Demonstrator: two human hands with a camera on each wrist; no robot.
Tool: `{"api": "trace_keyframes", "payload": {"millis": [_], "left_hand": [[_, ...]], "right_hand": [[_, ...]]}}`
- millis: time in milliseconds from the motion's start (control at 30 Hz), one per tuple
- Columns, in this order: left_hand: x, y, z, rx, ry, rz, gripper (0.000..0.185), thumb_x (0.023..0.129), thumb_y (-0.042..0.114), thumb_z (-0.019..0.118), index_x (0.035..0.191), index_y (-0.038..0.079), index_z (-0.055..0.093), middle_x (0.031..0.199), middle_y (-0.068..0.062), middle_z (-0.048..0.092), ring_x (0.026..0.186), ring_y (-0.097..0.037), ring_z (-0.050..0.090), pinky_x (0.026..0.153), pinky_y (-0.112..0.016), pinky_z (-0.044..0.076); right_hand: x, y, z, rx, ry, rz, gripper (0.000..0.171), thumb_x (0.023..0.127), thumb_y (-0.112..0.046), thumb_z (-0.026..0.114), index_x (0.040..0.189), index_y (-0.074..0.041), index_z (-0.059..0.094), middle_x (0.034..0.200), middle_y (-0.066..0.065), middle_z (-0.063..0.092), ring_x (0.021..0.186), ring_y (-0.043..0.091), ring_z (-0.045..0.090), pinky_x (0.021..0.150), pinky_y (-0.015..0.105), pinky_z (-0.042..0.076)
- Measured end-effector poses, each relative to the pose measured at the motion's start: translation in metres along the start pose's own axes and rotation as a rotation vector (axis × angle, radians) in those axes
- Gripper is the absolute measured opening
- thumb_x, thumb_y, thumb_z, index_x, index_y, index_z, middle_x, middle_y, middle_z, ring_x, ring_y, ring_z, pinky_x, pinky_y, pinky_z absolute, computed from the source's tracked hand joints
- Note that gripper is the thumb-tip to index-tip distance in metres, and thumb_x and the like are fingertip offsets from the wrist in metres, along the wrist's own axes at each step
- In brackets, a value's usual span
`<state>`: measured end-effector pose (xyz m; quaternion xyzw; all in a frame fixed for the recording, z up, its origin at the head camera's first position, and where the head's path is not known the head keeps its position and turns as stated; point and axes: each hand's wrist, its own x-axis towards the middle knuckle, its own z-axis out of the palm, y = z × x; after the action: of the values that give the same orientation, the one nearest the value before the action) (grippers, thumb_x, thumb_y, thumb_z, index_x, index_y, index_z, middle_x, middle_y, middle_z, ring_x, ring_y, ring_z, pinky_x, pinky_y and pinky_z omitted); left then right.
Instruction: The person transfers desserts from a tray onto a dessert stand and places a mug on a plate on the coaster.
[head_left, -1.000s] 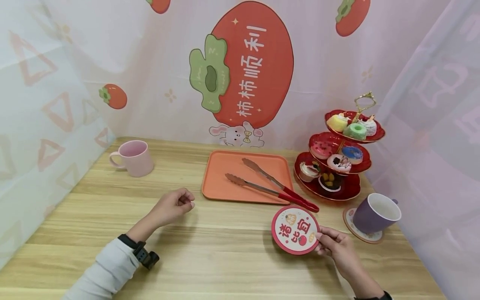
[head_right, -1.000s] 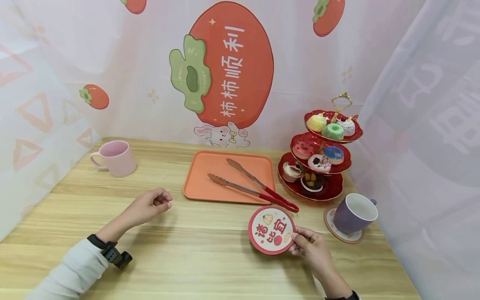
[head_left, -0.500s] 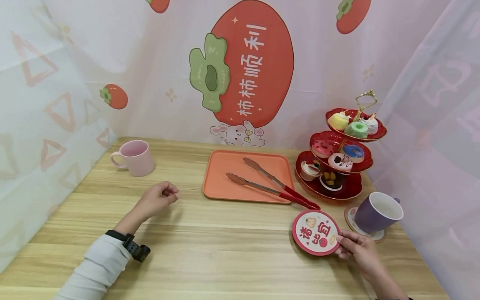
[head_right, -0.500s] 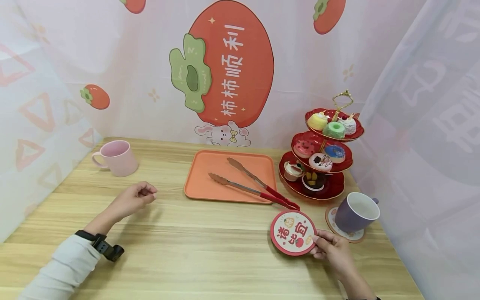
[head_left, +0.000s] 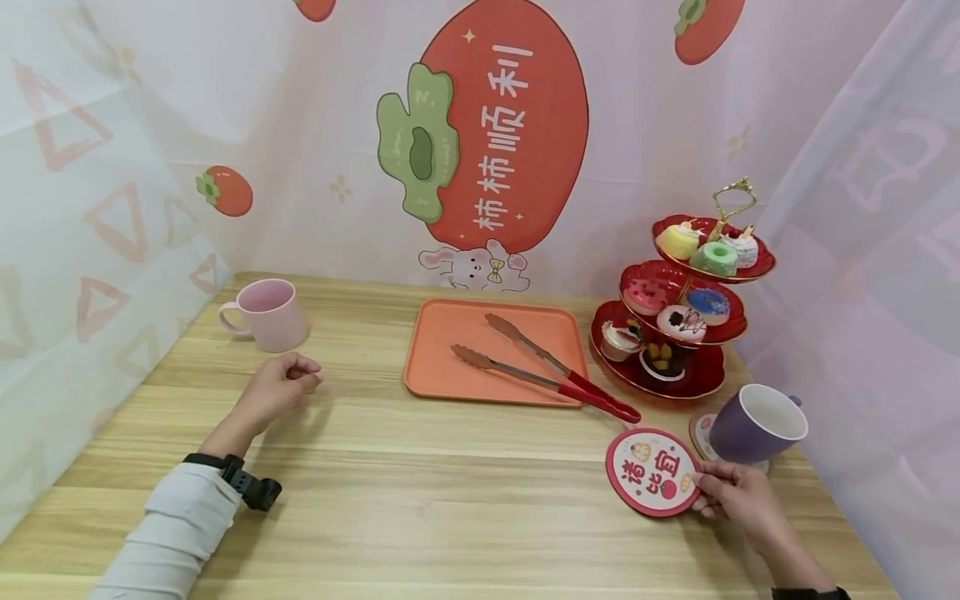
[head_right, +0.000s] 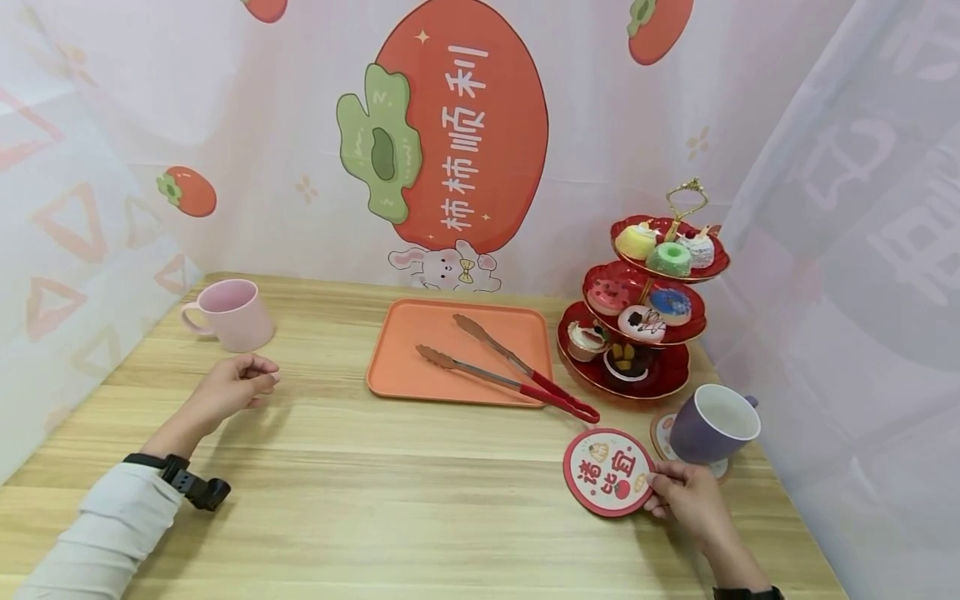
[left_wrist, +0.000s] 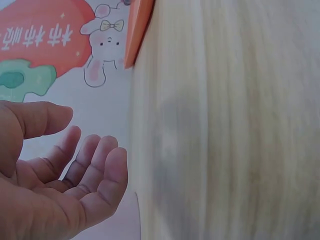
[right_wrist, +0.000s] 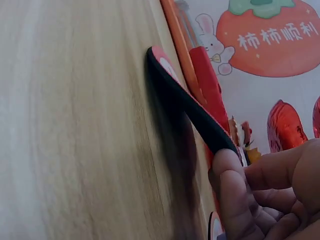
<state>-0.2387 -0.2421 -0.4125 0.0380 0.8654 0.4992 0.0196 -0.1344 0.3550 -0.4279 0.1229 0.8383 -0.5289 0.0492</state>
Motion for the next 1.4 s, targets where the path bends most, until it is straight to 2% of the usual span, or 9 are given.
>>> {"api": "trace_keyframes", "payload": {"millis": [100,267,433,600,800,1033,1133,1267,1400], "left_hand": [[0.0,-0.003,-0.001,0.028,0.022,0.005,0.027,0.094,0.011,0.053,0.108,-0.012,0.05,0.093,-0.017,0.054,0.08,-0.022,0.053,0.065,-0.031,0.052],[0.001,-0.006,-0.001,0.14,0.071,0.022,0.023,0.092,0.012,0.056,0.103,-0.008,0.055,0.089,-0.014,0.055,0.077,-0.021,0.05,0.061,-0.027,0.045],[0.001,-0.008,-0.002,0.18,0.089,0.013,0.022,0.092,0.013,0.056,0.102,-0.007,0.057,0.089,-0.014,0.056,0.078,-0.022,0.05,0.064,-0.029,0.043],[0.001,-0.008,-0.003,0.189,0.095,-0.003,0.022,0.092,0.014,0.056,0.102,-0.006,0.057,0.09,-0.014,0.057,0.079,-0.023,0.05,0.066,-0.032,0.042],[0.002,-0.009,-0.004,0.197,0.111,0.0,0.021,0.091,0.013,0.057,0.101,-0.006,0.058,0.089,-0.013,0.058,0.078,-0.022,0.05,0.067,-0.032,0.041],[0.004,-0.011,-0.005,0.197,0.112,-0.011,0.021,0.091,0.013,0.057,0.1,-0.005,0.058,0.088,-0.012,0.057,0.078,-0.022,0.049,0.067,-0.032,0.041],[0.006,-0.011,-0.005,0.195,0.121,-0.012,0.022,0.09,0.012,0.056,0.102,-0.006,0.058,0.089,-0.014,0.057,0.08,-0.024,0.05,0.068,-0.033,0.04],[0.007,-0.01,-0.008,0.165,0.145,-0.031,0.032,0.09,0.012,0.055,0.113,-0.01,0.05,0.104,-0.027,0.056,0.095,-0.037,0.053,0.078,-0.042,0.043],[0.008,-0.009,-0.012,0.125,0.176,-0.081,0.051,0.091,0.015,0.055,0.129,-0.013,0.035,0.123,-0.038,0.042,0.113,-0.049,0.044,0.091,-0.054,0.037]], "right_hand": [[0.003,-0.001,-0.001,-0.079,-0.001,-0.006,0.033,0.09,0.004,0.05,0.114,0.026,0.044,0.07,0.012,0.061,0.057,0.017,0.06,0.052,0.028,0.052],[0.008,-0.001,-0.003,-0.233,0.037,-0.056,0.027,0.087,0.006,0.052,0.104,0.026,0.05,0.065,0.012,0.061,0.053,0.019,0.059,0.048,0.029,0.051],[0.01,0.001,-0.004,-0.374,0.095,-0.113,0.018,0.083,0.003,0.056,0.091,0.019,0.06,0.058,0.008,0.058,0.049,0.018,0.057,0.044,0.027,0.048],[0.011,0.001,-0.006,-0.44,0.119,-0.136,0.012,0.081,-0.002,0.061,0.08,0.01,0.063,0.056,0.005,0.058,0.048,0.016,0.056,0.043,0.025,0.045],[0.01,0.003,-0.007,-0.439,0.119,-0.142,0.014,0.08,-0.003,0.063,0.082,0.011,0.062,0.058,0.005,0.059,0.049,0.017,0.057,0.044,0.025,0.046],[0.01,-0.001,-0.004,-0.441,0.094,-0.11,0.014,0.082,-0.002,0.062,0.086,0.012,0.061,0.061,0.005,0.059,0.051,0.018,0.057,0.045,0.026,0.047],[0.009,-0.005,-0.002,-0.473,0.095,-0.116,0.014,0.083,-0.003,0.062,0.087,0.011,0.062,0.063,0.005,0.06,0.053,0.017,0.057,0.046,0.026,0.046],[0.006,-0.013,0.005,-0.557,0.095,-0.208,0.018,0.081,-0.007,0.066,0.09,0.008,0.064,0.07,0.005,0.062,0.06,0.016,0.056,0.051,0.026,0.044],[0.001,-0.022,0.017,-0.631,0.047,-0.322,0.026,0.078,-0.013,0.072,0.094,0.006,0.065,0.078,0.005,0.064,0.068,0.017,0.057,0.057,0.03,0.045]]}}
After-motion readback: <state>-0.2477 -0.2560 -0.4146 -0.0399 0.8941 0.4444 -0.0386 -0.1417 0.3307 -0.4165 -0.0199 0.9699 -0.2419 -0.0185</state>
